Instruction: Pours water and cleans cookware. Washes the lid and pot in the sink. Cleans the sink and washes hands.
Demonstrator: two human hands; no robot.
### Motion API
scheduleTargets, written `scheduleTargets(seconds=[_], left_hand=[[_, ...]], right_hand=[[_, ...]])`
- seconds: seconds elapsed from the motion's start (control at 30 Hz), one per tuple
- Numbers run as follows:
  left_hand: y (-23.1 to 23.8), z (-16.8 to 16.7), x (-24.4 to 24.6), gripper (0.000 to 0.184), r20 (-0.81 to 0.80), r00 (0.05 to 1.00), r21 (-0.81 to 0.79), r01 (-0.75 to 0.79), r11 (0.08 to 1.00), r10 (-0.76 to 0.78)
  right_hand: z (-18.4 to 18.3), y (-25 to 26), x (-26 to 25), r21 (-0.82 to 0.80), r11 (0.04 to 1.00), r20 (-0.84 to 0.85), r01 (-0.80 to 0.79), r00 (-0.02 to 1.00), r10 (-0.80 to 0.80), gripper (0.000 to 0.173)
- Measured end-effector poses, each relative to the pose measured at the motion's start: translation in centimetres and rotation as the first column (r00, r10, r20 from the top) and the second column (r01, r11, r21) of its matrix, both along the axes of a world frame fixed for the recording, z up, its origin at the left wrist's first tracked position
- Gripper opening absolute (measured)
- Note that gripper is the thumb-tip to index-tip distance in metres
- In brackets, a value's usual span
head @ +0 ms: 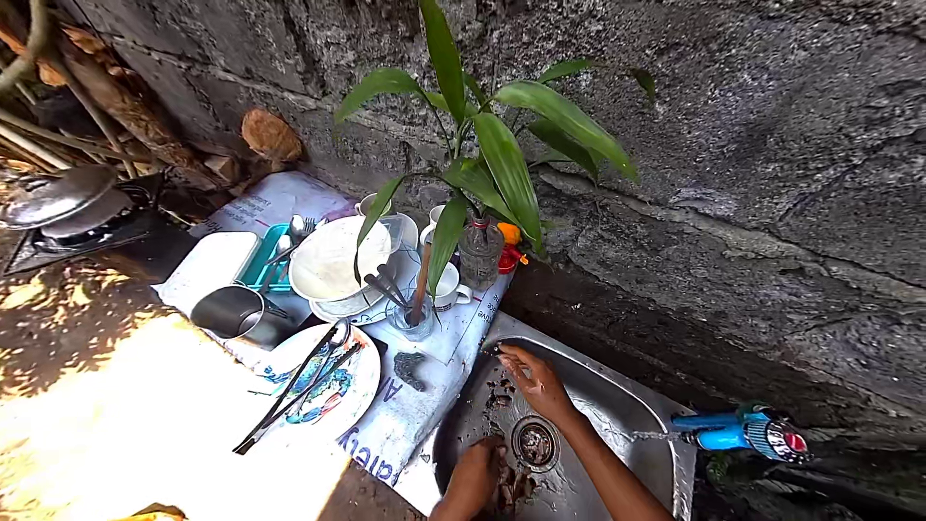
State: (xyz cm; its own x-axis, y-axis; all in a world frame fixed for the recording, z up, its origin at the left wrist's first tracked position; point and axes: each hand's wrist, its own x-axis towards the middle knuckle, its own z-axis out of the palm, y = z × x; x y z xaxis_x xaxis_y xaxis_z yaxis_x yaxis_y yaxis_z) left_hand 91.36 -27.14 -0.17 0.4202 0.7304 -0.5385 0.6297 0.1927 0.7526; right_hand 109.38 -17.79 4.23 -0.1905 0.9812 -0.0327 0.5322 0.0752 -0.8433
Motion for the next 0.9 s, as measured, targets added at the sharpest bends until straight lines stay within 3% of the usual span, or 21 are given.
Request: scheduleTargets(seconds=[0.1,0.23,0.3,0.4,0.5,0.57,0.63,0.7,0.73,0.8,0.9], left_hand=[[-1.6,-0.7,-3.0,0.030,-0.050,0.987,0.203,-0.141,0.969,0.154],[-3.6,-3.4,-4.9,0.024,-0.022,0.980,0.608,-0.144,0.781,0.198],[-4.1,-4.4,-5.4,0.023,-0.010,0.982,0.699,-0.129,0.704,0.190],[-4.3,-5.5,-5.5,0.026,0.012,0.980,0.732,-0.144,0.666,0.198],[-3.7,-4.6,-5.1,0.024,-0.065,0.983,0.663,-0.087,0.743,0.173],[-2.5,-3.2,-4.3,0.025,-0.209,0.975,0.478,0.038,0.878,0.072],[-0.4,-1.5,-2.9,0.050,-0.431,0.888,0.103,0.226,0.969,-0.162],[1.3,-1.7,-0.7,0.090,-0.578,0.730,-0.207,0.303,0.930,-0.366],[1.5,-2.8,0.3,0.101,-0.616,0.668,-0.279,0.311,0.909,-0.418],[1.5,-5.1,2.1,0.103,-0.649,0.624,-0.318,0.296,0.901,-0.434],[1.6,-7.5,4.3,0.080,-0.599,0.722,-0.264,0.231,0.936,-0.347]], right_hand=[[-8.8,0.2,4.1,-0.137,0.988,0.215,-0.073,0.971,0.101,0.048],[-19.0,-0.6,3.6,0.009,0.991,0.326,-0.135,0.937,0.124,0.065],[-21.2,-1.5,0.6,0.095,0.983,0.290,-0.154,0.949,0.120,0.066],[-21.1,-5.0,-2.2,0.052,0.907,0.257,-0.419,0.883,0.393,0.055],[-20.1,-10.4,0.2,-0.036,0.756,0.207,-0.653,0.736,0.645,0.049],[-19.6,-12.9,3.6,-0.055,0.709,0.207,-0.703,0.687,0.697,0.049],[-18.7,-13.9,6.5,-0.031,0.825,0.169,-0.564,0.811,0.560,0.048],[-16.5,-12.8,8.2,-0.133,0.962,0.209,-0.240,0.942,0.264,0.043],[-15.6,-11.7,8.7,-0.256,0.961,0.282,-0.107,0.942,0.180,0.041],[-14.9,-9.7,8.7,-0.459,0.888,0.403,0.004,0.892,0.204,0.038],[-15.5,-9.6,7.0,-0.536,0.842,0.354,-0.059,0.890,0.287,0.036]])
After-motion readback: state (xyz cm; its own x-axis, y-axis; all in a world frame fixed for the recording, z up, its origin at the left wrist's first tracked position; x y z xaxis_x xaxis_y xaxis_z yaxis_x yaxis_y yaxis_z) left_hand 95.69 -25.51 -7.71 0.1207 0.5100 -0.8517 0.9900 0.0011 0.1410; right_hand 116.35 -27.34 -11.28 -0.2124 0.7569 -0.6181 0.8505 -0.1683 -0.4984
